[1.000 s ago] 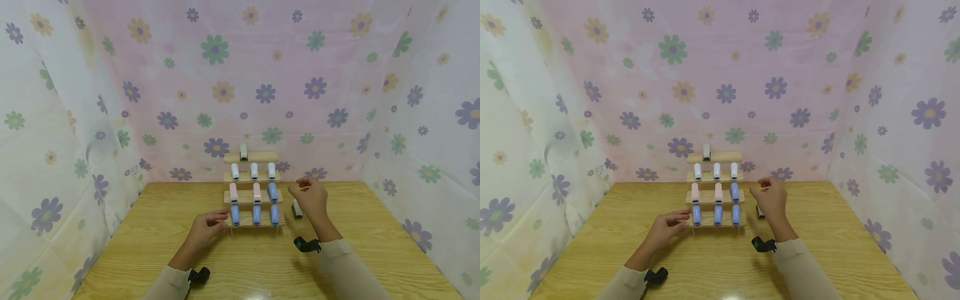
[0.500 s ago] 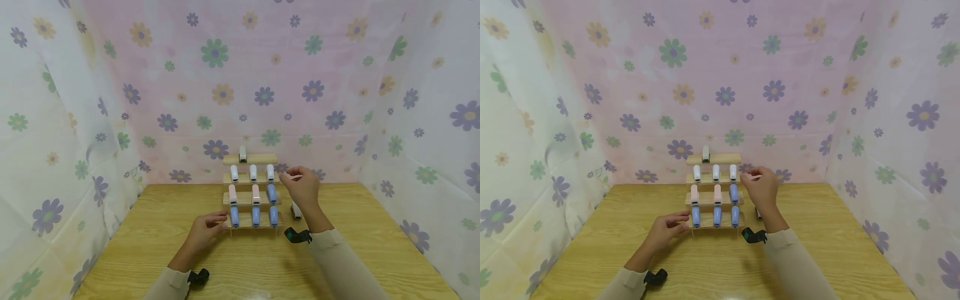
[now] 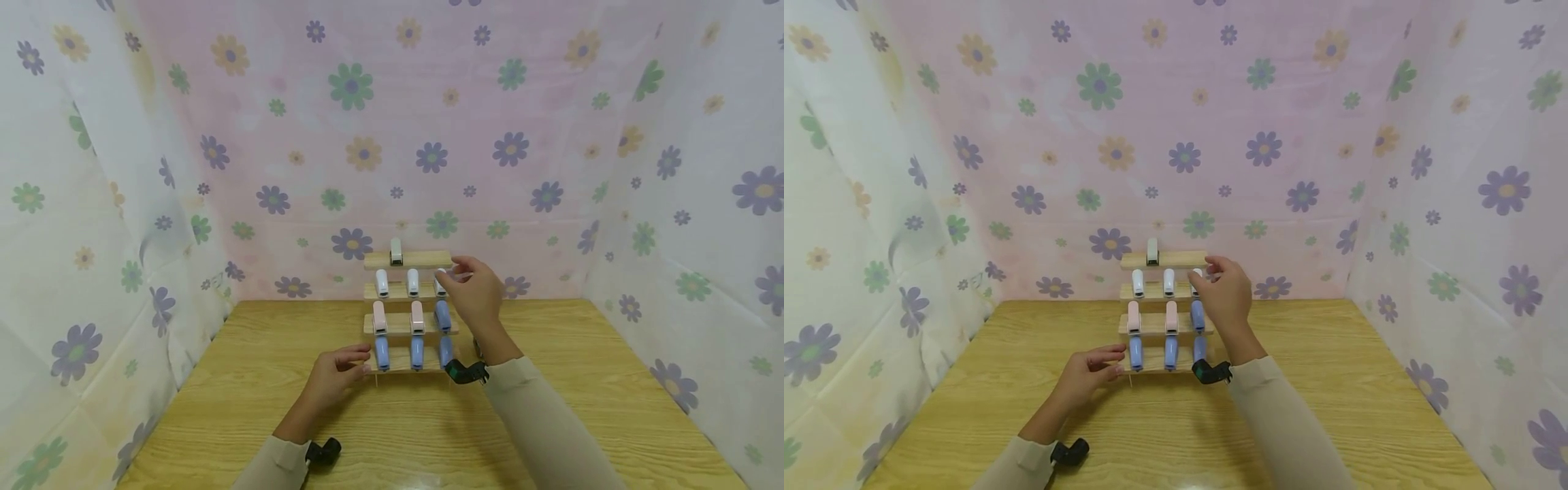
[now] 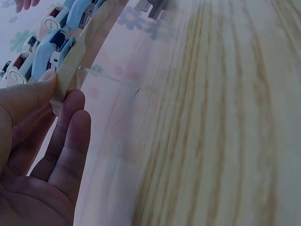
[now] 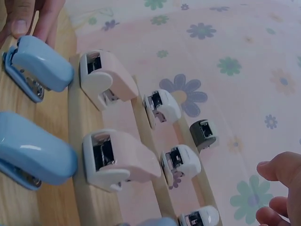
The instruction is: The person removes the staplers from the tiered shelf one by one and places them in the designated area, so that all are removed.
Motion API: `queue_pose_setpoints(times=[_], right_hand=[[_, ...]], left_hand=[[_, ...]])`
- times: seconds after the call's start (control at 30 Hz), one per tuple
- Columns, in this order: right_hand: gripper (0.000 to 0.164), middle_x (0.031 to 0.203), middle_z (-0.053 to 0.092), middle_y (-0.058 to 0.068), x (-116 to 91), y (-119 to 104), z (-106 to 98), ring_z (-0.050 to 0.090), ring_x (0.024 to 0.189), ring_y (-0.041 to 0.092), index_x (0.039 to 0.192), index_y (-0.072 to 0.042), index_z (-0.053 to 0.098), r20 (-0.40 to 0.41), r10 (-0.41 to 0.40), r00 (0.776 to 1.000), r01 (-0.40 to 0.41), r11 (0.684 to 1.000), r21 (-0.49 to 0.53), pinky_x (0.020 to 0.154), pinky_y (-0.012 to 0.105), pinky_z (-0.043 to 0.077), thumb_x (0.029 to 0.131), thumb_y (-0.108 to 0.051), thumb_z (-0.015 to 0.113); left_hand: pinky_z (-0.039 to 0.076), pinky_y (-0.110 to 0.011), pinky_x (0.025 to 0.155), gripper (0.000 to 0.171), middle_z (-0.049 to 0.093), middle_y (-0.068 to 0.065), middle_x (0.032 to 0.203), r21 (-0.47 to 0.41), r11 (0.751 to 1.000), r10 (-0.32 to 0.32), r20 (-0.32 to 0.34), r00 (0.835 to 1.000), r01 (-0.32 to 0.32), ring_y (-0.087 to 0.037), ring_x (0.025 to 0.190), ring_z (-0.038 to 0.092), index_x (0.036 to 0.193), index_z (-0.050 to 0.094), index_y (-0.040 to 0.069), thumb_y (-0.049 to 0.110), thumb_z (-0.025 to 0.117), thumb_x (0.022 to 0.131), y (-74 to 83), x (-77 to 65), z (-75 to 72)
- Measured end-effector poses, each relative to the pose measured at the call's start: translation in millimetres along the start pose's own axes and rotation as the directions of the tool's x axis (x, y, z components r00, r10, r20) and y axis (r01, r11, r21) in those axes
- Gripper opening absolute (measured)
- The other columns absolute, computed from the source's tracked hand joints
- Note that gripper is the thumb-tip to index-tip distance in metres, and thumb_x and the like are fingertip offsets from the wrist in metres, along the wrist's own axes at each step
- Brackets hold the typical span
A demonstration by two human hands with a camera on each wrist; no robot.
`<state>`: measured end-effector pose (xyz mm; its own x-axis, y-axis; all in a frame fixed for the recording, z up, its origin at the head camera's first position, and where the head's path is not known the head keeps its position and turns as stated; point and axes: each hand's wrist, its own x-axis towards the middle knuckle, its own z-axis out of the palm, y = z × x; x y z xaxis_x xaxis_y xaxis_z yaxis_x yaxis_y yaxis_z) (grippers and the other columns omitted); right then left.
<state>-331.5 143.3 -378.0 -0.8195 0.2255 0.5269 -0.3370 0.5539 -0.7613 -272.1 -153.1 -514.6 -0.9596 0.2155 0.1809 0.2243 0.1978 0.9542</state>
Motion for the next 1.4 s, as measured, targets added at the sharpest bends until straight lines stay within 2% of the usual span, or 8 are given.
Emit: queue_pose_setpoints(times=[0.23,0.4,0.53,0.83,0.93,1.03,1.1,1.4], right_hand=[[0.049,0.104,0.074,0.002,5,-11,14,0.067,0.095,0.024,0.129,-0.018,0.072,0.025,0.03,0.999,-0.029,0.999,-0.034,0.078,0.042,0.055,0.088,-0.043,0.082],[0.052,0.106,0.076,-0.002,7,-16,26,0.066,0.105,0.025,0.13,-0.02,0.072,0.054,0.031,0.998,-0.026,0.996,-0.083,0.098,0.051,0.047,0.088,-0.05,0.08],[0.052,0.103,0.076,-0.003,8,-22,33,0.066,0.103,0.026,0.128,-0.018,0.073,0.067,0.037,0.997,-0.031,0.995,-0.092,0.109,0.061,0.037,0.088,-0.049,0.081],[0.055,0.104,0.075,-0.003,11,-34,51,0.067,0.098,0.024,0.129,-0.019,0.073,0.131,0.071,0.989,-0.05,0.986,-0.161,0.114,0.067,0.03,0.088,-0.055,0.078],[0.058,0.105,0.075,-0.004,13,-38,56,0.067,0.095,0.022,0.13,-0.02,0.073,0.148,0.08,0.986,-0.048,0.977,-0.209,0.108,0.065,0.038,0.087,-0.058,0.077],[0.061,0.105,0.076,-0.005,15,-42,61,0.068,0.088,0.021,0.131,-0.02,0.073,0.163,0.089,0.983,-0.046,0.967,-0.251,0.094,0.055,0.048,0.086,-0.061,0.077],[0.062,0.104,0.076,-0.005,17,-44,64,0.068,0.087,0.021,0.131,-0.019,0.073,0.166,0.092,0.982,-0.045,0.963,-0.268,0.089,0.052,0.049,0.086,-0.061,0.077],[0.057,0.1,0.076,-0.005,21,-41,75,0.062,0.108,0.033,0.125,-0.02,0.075,0.127,0.11,0.986,-0.065,0.947,-0.316,0.11,0.07,0.032,0.085,-0.06,0.079]], left_hand=[[0.063,-0.024,0.085,0.029,0.065,-0.011,0.142,0.012,1.0,0.0,0.011,1.0,-0.001,-0.029,0.118,0.07,0.122,0.076,0.001,0.011,0.076,0.095,-4.8,0.8,-1.8],[0.063,-0.025,0.086,0.031,0.065,-0.01,0.142,0.016,1.0,0.01,0.013,1.0,-0.011,-0.029,0.122,0.068,0.124,0.075,0.0,0.012,0.076,0.096,-6.1,0.8,-3.2],[0.063,-0.026,0.086,0.032,0.065,-0.011,0.143,0.002,1.0,0.009,0.02,1.0,-0.009,-0.03,0.122,0.068,0.124,0.074,0.0,0.012,0.076,0.095,-5.8,1.1,-3.5],[0.063,-0.025,0.084,0.027,0.065,-0.014,0.142,-0.017,1.0,0.001,0.011,1.0,0.0,-0.029,0.113,0.071,0.12,0.077,0.002,0.01,0.077,0.094,-7.4,1.1,-3.5],[0.063,-0.025,0.084,0.026,0.065,-0.014,0.141,-0.018,1.0,0.012,0.015,1.0,-0.012,-0.028,0.113,0.072,0.119,0.077,0.002,0.01,0.077,0.094,-7.4,1.6,-3.0],[0.063,-0.025,0.084,0.027,0.065,-0.014,0.142,-0.019,1.0,0.014,0.019,1.0,-0.014,-0.028,0.113,0.072,0.12,0.077,0.001,0.01,0.077,0.094,-8.1,2.6,-2.2],[0.063,-0.026,0.084,0.028,0.064,-0.015,0.142,-0.026,0.999,0.022,0.024,0.999,-0.021,-0.029,0.113,0.072,0.121,0.076,-0.001,0.01,0.076,0.095,-8.4,3.1,-1.5],[0.063,-0.027,0.085,0.03,0.063,-0.013,0.144,-0.008,1.0,-0.002,0.03,1.0,0.002,-0.023,0.112,0.072,0.124,0.075,-0.001,0.011,0.075,0.096,-5.7,3.5,-1.2]])
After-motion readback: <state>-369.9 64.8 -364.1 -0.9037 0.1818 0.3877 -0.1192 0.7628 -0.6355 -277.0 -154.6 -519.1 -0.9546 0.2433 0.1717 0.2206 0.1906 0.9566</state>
